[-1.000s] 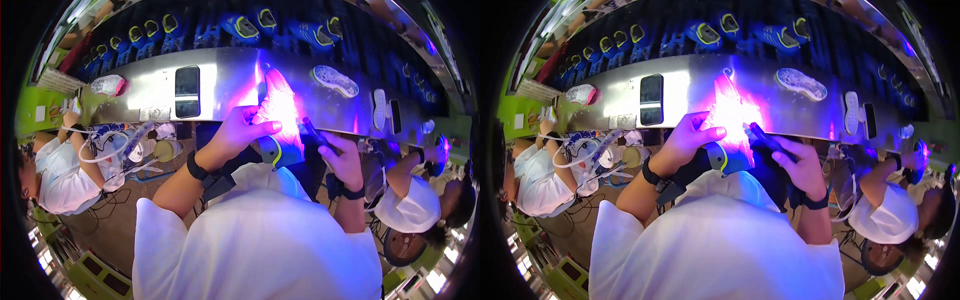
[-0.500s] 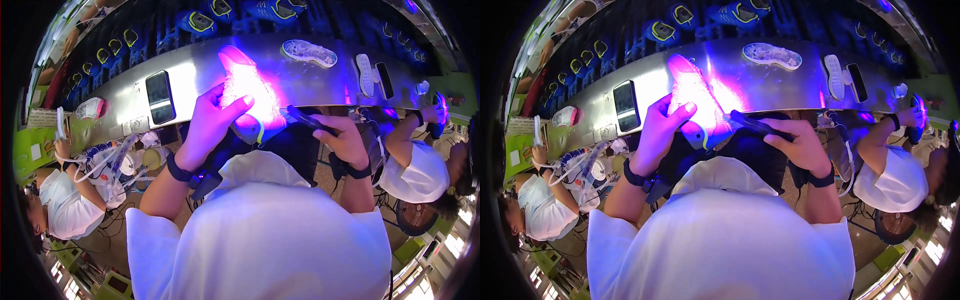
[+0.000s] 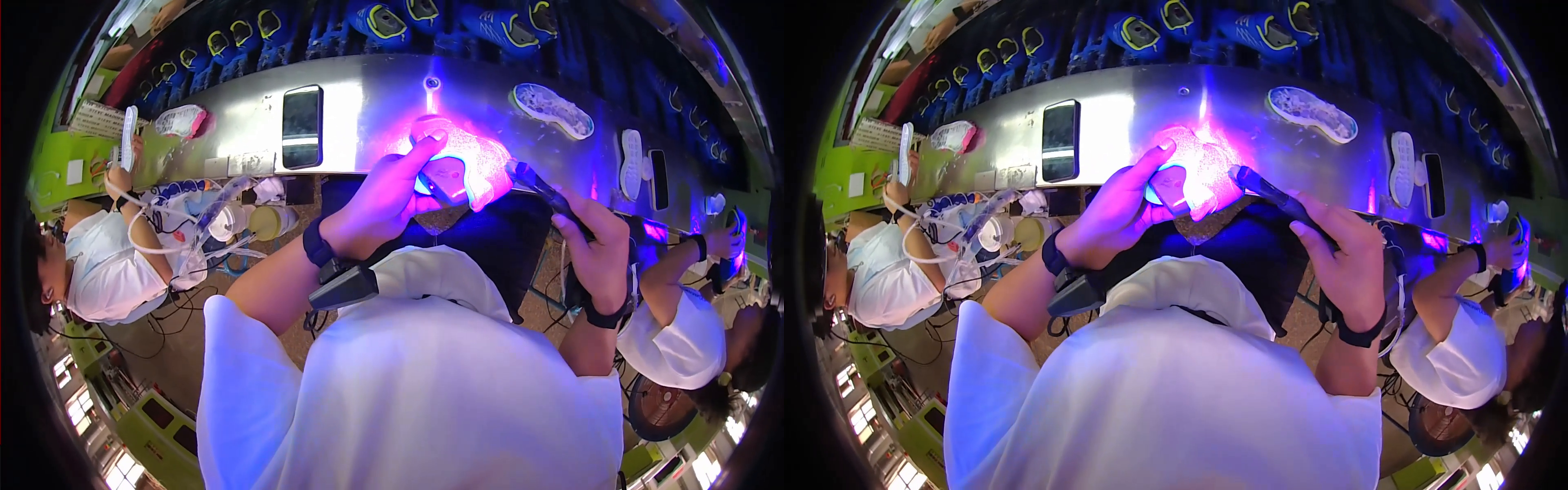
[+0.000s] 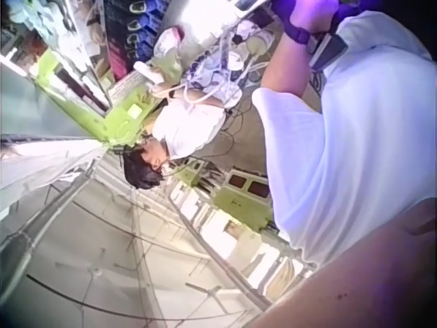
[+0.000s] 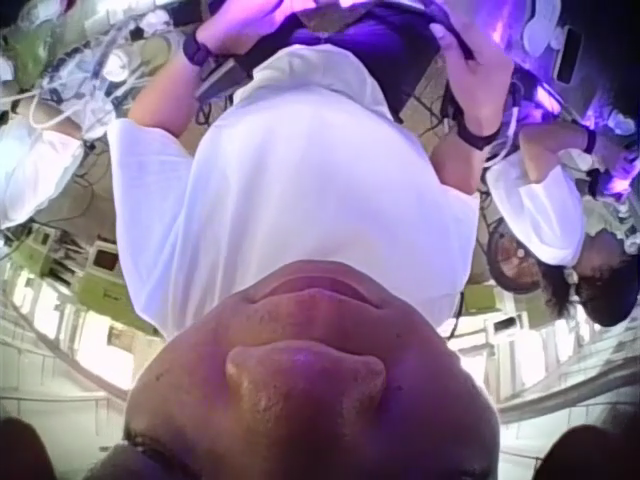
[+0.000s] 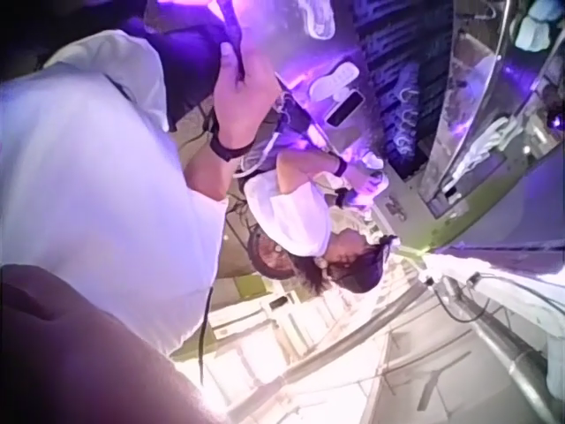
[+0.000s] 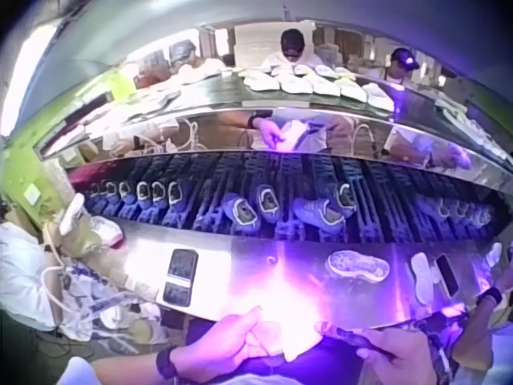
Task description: Applying adhesive or primer to shoe components using a brush under a UV light.
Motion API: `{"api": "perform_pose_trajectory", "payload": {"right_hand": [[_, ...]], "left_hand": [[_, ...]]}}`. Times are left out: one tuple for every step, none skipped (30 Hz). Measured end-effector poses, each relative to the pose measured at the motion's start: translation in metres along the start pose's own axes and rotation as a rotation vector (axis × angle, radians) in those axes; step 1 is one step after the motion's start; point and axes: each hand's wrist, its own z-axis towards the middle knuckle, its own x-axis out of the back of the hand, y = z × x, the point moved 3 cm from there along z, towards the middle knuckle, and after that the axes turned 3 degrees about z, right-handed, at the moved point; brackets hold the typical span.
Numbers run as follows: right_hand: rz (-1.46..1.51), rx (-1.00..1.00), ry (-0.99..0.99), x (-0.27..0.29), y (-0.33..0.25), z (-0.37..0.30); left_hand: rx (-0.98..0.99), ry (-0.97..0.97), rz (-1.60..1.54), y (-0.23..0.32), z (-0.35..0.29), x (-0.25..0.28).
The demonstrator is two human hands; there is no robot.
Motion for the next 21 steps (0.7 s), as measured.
{"api": "perform_pose_trajectory", "payload": {"right_hand": [[-0.029,-0.006,-0.028,0.001,-0.004,0.004],[-0.02,-0.042,-0.05,0.0,-0.003,0.006],[-0.023,-0.039,-0.056,-0.001,-0.006,0.01],[-0.009,-0.021,-0.067,-0.001,-0.01,0.014],[0.005,-0.004,-0.079,-0.001,-0.015,0.018],[-0.001,-0.007,-0.084,-0.002,-0.019,0.022],[0.005,-0.024,-0.101,-0.003,-0.023,0.026],[0.01,-0.043,-0.119,-0.005,-0.026,0.028],[0.002,-0.05,-0.123,-0.008,-0.026,0.03],[0.026,-0.044,-0.114,-0.011,-0.026,0.034],[0.049,-0.038,-0.104,-0.013,-0.025,0.036],[0.037,-0.046,-0.103,-0.016,-0.023,0.037],[0.049,-0.02,-0.079,-0.02,-0.022,0.037],[0.061,0.006,-0.056,-0.023,-0.021,0.038],[0.055,0.003,-0.059,-0.025,-0.02,0.041],[0.039,0.051,-0.058,-0.026,-0.021,0.042],[0.024,0.102,-0.058,-0.027,-0.023,0.043],[0.015,0.101,-0.06,-0.029,-0.023,0.042],[0.025,0.106,-0.056,-0.031,-0.023,0.043],[0.035,0.113,-0.053,-0.033,-0.022,0.043],[0.024,0.12,-0.053,-0.036,-0.021,0.04]], "left_hand": [[0.025,-0.059,-0.096,0.001,-0.002,-0.001],[0.021,-0.057,-0.102,0.003,-0.008,-0.002],[0.033,-0.001,-0.14,0.003,-0.016,-0.003],[0.048,0.052,-0.178,0.004,-0.022,-0.003],[0.049,0.051,-0.185,0.004,-0.023,0.0],[0.063,-0.028,-0.203,0.003,-0.023,0.002],[0.078,-0.107,-0.222,0.003,-0.024,0.006],[0.212,-0.219,-0.383,0.001,-0.021,0.016],[0.218,-0.223,-0.392,-0.003,-0.022,0.021],[0.223,-0.237,-0.451,0.0,-0.023,0.019],[0.229,-0.25,-0.51,0.001,-0.024,0.018],[0.268,-0.269,-0.534,-0.004,-0.022,0.024],[0.271,-0.274,-0.539,-0.002,-0.024,0.025],[0.333,-0.238,-0.602,-0.001,-0.028,0.025],[0.396,-0.201,-0.665,-0.002,-0.03,0.026],[0.4,-0.209,-0.669,-0.002,-0.029,0.03],[0.513,-0.273,-0.764,-0.005,-0.029,0.033],[0.626,-0.338,-0.858,-0.007,-0.03,0.033],[0.625,-0.351,-0.859,-0.006,-0.031,0.031],[0.641,-0.343,-0.879,-0.006,-0.035,0.028],[0.655,-0.335,-0.899,-0.006,-0.038,0.025]]}}
